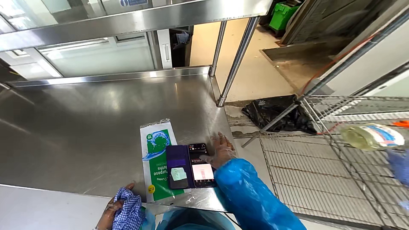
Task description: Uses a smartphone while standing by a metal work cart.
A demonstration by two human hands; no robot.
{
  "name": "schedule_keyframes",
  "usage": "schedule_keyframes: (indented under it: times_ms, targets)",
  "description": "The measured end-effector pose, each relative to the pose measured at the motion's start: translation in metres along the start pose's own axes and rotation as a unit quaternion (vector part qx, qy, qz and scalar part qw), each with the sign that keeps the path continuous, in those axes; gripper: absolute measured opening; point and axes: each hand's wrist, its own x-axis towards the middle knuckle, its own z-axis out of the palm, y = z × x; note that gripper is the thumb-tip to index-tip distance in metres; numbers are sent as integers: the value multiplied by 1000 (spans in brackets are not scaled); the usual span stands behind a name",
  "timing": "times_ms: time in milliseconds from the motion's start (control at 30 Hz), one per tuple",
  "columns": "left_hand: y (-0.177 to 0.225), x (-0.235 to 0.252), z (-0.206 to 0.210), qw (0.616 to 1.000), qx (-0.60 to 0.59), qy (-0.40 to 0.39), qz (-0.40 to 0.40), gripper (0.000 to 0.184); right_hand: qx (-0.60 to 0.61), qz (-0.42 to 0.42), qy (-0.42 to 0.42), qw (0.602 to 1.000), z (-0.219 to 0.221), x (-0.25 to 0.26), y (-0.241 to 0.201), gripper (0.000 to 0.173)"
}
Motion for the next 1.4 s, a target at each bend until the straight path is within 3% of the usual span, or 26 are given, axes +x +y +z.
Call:
schedule_keyframes:
  times_ms: [100, 200, 267, 367, 500, 633, 800, 900, 1033, 1100, 1167, 1267, 1400]
  targets:
    - [5, 0, 1, 1000, 0, -4, 2, 47, 14, -23, -25, 999, -15, -39, 21, 110]
    - [15, -2, 9, 1000, 13, 9, 6, 42, 96, -72, 59, 991, -20, -63, 49, 104]
    - [11, 4, -2, 1000, 9, -15, 4, 42, 104, -44, 88, 990, -23, -62, 55, 95]
    - [13, 6, -3, 1000, 16, -8, -1, 42, 92, 10, 62, 994, -24, -57, 48, 93]
    - [12, 7, -4, 1000, 20, -14, -7, 44, 79, 15, 35, 996, -15, -51, 39, 90]
    - [10, 8, -5, 1000, 8, -15, -3, 42, 76, -3, 76, 994, -8, -28, 23, 86]
    - [9, 7, -4, 1000, 11, -11, 0, 43, 32, 18, 35, 999, -2, 5, -3, 91]
    - [6, 7, -6, 1000, 7, -19, 8, 43, 18, 22, 44, 999, 11, 6, 8, 95]
    - [4, 8, -9, 1000, -7, -22, 3, 43, -2, -47, -28, 999, -13, -51, 27, 114]
    - [4, 9, -10, 1000, -7, -22, 13, 39, 41, -109, -3, 993, -18, -79, 46, 116]
    - [5, 9, -8, 1000, -7, -14, 15, 35, 62, -110, 35, 991, -22, -88, 55, 112]
    - [9, 11, -9, 1000, 3, -28, 6, 37, 35, -8, 16, 999, -33, -77, 47, 107]
    - [11, 8, -9, 1000, 3, -26, 1, 38, 118, -89, 135, 980, -6, -55, 36, 77]
